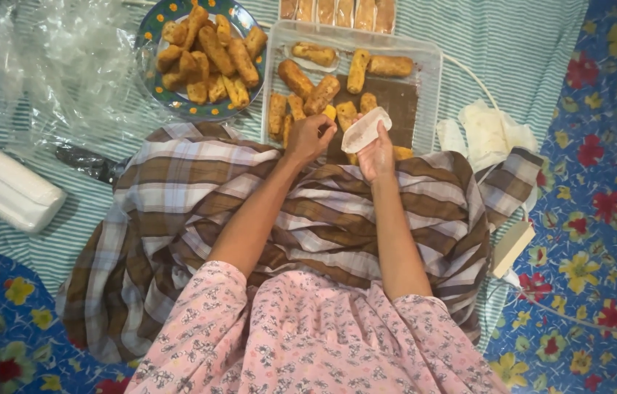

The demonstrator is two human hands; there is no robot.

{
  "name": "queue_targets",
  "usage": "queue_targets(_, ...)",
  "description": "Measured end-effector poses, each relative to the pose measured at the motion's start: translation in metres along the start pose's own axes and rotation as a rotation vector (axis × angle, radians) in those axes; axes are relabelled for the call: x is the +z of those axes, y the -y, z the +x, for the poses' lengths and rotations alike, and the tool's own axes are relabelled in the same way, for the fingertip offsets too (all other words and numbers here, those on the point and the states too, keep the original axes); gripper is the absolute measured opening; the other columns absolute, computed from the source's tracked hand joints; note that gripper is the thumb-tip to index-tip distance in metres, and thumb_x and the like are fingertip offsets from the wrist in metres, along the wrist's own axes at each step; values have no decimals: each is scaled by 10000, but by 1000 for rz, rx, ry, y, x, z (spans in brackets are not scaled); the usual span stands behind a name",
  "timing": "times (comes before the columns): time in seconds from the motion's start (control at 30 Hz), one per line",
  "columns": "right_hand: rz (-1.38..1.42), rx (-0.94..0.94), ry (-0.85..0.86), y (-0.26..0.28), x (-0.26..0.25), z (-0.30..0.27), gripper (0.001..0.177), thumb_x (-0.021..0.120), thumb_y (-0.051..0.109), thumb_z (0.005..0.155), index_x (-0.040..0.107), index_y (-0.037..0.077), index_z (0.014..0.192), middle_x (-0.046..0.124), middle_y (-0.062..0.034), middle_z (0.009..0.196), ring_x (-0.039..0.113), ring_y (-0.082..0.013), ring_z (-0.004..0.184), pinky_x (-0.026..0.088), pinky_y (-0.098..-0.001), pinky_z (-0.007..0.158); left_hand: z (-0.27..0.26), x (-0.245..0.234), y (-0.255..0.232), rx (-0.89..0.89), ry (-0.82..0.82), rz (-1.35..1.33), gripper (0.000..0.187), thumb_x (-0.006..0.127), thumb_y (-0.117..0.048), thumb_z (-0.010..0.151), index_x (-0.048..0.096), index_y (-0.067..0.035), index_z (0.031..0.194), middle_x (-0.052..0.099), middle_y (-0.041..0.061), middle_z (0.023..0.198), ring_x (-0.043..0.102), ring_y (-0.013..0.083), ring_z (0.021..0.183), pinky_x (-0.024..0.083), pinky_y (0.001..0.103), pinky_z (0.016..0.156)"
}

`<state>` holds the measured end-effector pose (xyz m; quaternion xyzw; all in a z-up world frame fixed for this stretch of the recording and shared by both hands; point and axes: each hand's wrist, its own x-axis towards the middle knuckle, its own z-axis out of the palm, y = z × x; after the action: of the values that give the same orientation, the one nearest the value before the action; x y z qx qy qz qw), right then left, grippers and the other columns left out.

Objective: Packaging fried snacks by wrapping them in small plastic slips and placing them into larger plastic bags.

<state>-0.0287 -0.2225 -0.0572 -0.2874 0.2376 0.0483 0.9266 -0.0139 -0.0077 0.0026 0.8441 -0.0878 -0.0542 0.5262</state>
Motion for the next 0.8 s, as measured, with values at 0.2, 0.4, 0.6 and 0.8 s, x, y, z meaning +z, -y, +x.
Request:
queue_targets(0.2, 10, 16, 0, -3, -1, 2, 439, 633, 361, 1017, 578, 75, 1345, 656, -153, 1374, 661, -301, 1257, 556, -546, 1065, -1, -2, -4, 40, -11, 21, 49, 734, -177, 906, 755, -159, 946, 763, 98, 872, 752, 327, 786, 605, 397, 711)
queue_targets(0.4, 6, 20, 1, -2, 3, 1, 458, 637, 366, 1013, 566, 67, 1352, 655, -161, 1374, 664, -305, 1251, 561, -546, 1060, 1, 4, 1, 48, -16, 16, 62, 741, -205, 904, 757, -167, 950, 761, 101, 885, 747, 340, 820, 606, 408, 726)
queue_targets(0.6, 12, 25, 3, -1, 4, 1, 448, 644, 359, 1008, 577, 60, 1336, 670, -158, 1350, 673, -309, 1236, 564, -543, 1058, 1, 5, 2, 51, -20, 23, 65, 736, -204, 898, 756, -176, 953, 758, 100, 879, 745, 347, 808, 603, 418, 719)
queue_targets(0.8, 4, 22, 12, 0, 1, 1, 443, 636, 360, 1011, 572, 62, 1333, 669, -156, 1351, 676, -304, 1231, 571, -540, 1051, 3, 9, 11, 53, -27, 32, 88, 747, -232, 889, 759, -191, 966, 758, 102, 894, 745, 341, 808, 602, 422, 722)
